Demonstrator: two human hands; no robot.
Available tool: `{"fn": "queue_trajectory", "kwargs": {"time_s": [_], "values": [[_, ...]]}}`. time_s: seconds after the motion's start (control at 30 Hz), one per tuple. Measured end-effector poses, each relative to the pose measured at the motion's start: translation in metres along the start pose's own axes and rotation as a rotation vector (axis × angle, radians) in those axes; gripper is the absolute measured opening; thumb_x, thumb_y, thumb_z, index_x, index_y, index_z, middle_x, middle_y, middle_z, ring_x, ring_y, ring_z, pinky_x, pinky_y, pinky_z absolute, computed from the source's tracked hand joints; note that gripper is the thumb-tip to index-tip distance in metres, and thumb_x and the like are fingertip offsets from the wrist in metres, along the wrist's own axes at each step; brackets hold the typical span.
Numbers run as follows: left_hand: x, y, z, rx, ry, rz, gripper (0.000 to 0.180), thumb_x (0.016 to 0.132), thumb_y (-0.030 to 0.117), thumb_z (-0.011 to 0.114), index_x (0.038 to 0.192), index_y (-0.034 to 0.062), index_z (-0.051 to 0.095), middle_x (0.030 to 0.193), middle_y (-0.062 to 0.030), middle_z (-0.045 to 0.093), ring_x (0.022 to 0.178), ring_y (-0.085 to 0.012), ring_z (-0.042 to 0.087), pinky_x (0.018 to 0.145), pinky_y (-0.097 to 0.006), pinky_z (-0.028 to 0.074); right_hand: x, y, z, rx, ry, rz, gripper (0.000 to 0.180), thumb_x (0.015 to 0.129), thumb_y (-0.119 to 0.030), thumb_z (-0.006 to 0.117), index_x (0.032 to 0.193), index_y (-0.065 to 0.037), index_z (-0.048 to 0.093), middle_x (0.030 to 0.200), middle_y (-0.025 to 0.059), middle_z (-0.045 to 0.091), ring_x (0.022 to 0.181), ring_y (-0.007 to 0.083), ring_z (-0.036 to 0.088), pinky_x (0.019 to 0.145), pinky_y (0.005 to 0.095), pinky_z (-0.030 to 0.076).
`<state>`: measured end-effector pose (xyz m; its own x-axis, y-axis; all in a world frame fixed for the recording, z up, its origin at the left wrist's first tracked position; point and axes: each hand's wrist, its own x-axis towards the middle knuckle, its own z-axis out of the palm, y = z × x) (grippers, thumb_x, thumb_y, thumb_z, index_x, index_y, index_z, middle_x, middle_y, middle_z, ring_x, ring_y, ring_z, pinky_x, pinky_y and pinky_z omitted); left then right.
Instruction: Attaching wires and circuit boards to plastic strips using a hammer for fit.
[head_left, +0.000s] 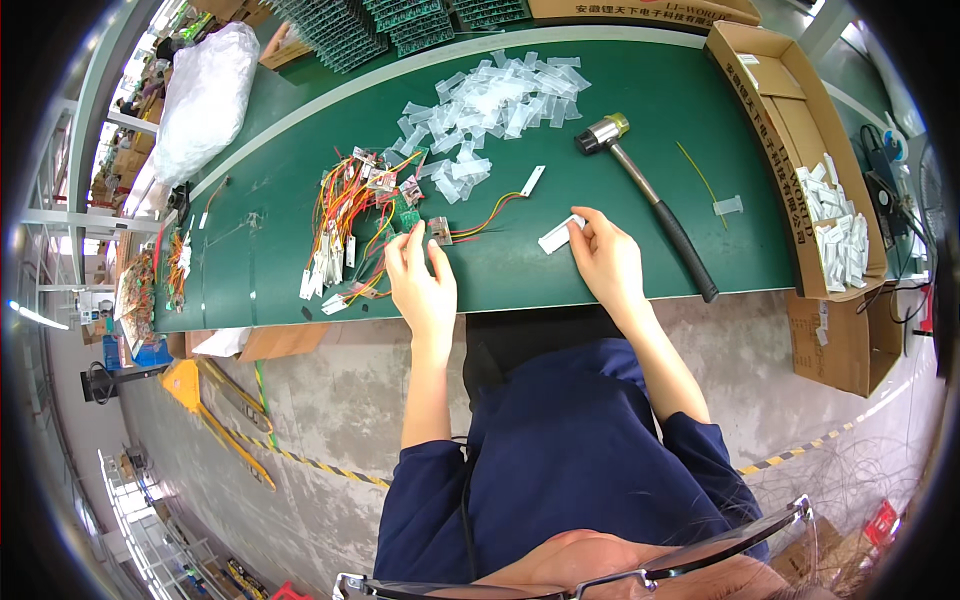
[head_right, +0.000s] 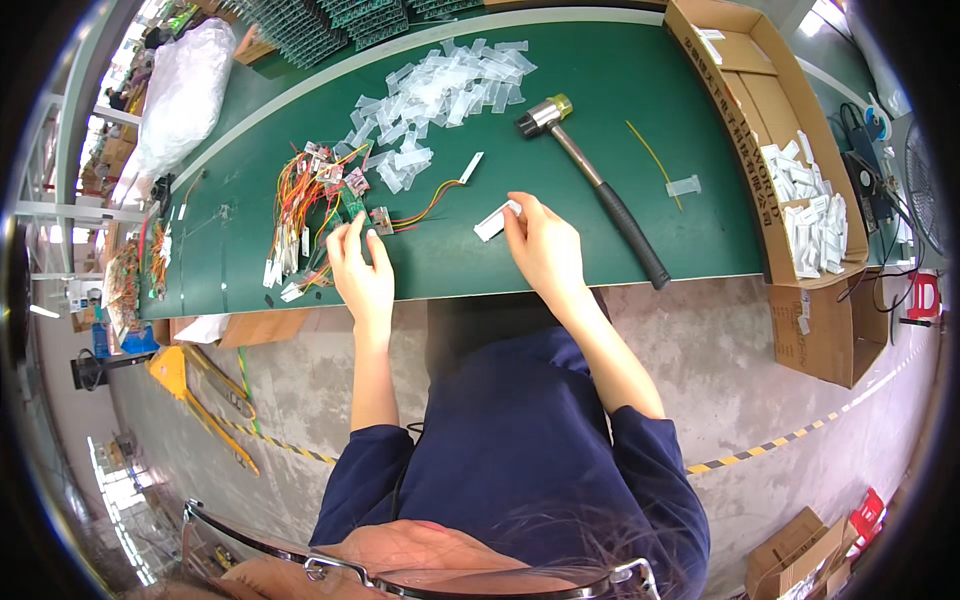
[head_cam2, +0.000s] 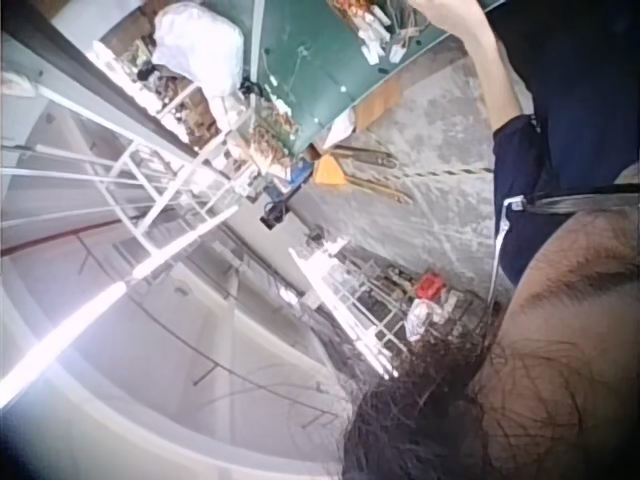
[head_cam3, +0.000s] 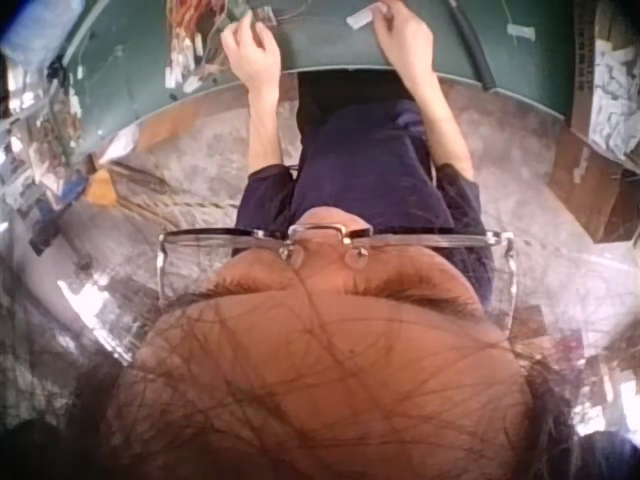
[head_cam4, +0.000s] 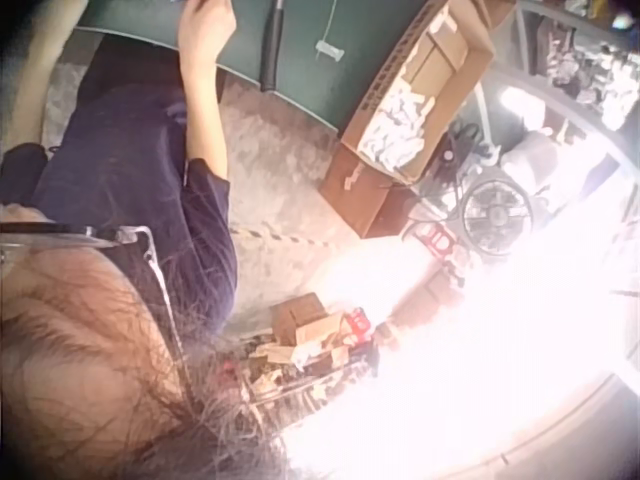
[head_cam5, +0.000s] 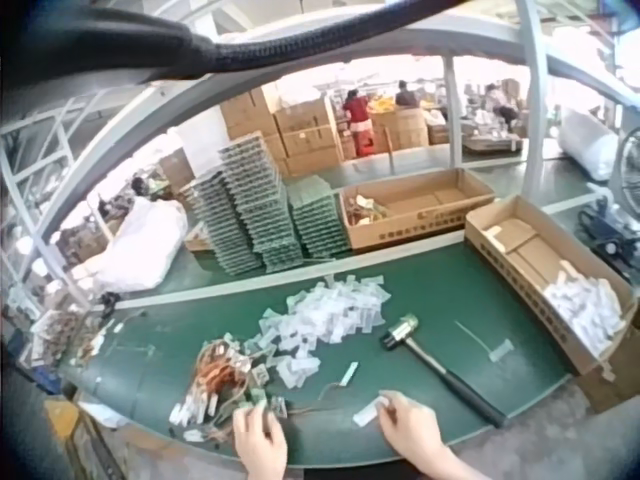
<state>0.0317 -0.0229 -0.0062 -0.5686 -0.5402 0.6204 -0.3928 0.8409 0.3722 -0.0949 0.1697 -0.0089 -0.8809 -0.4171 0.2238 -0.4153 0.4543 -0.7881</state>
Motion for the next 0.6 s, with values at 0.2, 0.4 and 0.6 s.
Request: {"fn": "queue_trajectory", "kwargs": {"time_s": [0.2, 0.4, 0.6], "values": [[0.032, 0.074, 0.029, -0.071, -0.214, 0.334, 0.028, 0.086, 0.019, 0.069, 0.111, 0.0076, 0.065, 0.102, -0.0061, 0.061, 0.097, -0.0263, 0.058, 0.085, -0.04, 0.044, 0.0, -0.004, 0.0, -0.013, 0.004, 0.001, 0.022, 0.089, -0.017, 0.066, 0.106, -0.004, 0.065, 0.07, 0.0082, 0.064, 0.061, 0.0247, 0.064, 0.059, 0.0351, 0.05], [0.038, 0.056, 0.06, -0.163, -0.224, 0.408, 0.021, 0.08, 0.009, 0.07, 0.1, 0.0057, 0.067, 0.089, -0.0042, 0.059, 0.084, -0.0229, 0.058, 0.078, -0.038, 0.045, -0.001, -0.003, -0.005, -0.248, 0.03, -0.117, 0.024, 0.088, -0.018, 0.068, 0.109, -0.006, 0.067, 0.082, 0.0073, 0.062, 0.062, 0.0251, 0.064, 0.06, 0.0359, 0.052], [0.021, 0.06, 0.037, -0.246, -0.259, 0.71, 0.026, 0.075, 0.005, 0.067, 0.101, 0.0016, 0.068, 0.09, -0.004, 0.062, 0.089, -0.0199, 0.062, 0.081, -0.034, 0.049, -0.005, 0.006, -0.021, -0.128, -0.032, -0.188, 0.03, 0.083, -0.014, 0.073, 0.111, -0.008, 0.067, 0.1, 0.0068, 0.06, 0.069, 0.0226, 0.062, 0.063, 0.0335, 0.051]]}}
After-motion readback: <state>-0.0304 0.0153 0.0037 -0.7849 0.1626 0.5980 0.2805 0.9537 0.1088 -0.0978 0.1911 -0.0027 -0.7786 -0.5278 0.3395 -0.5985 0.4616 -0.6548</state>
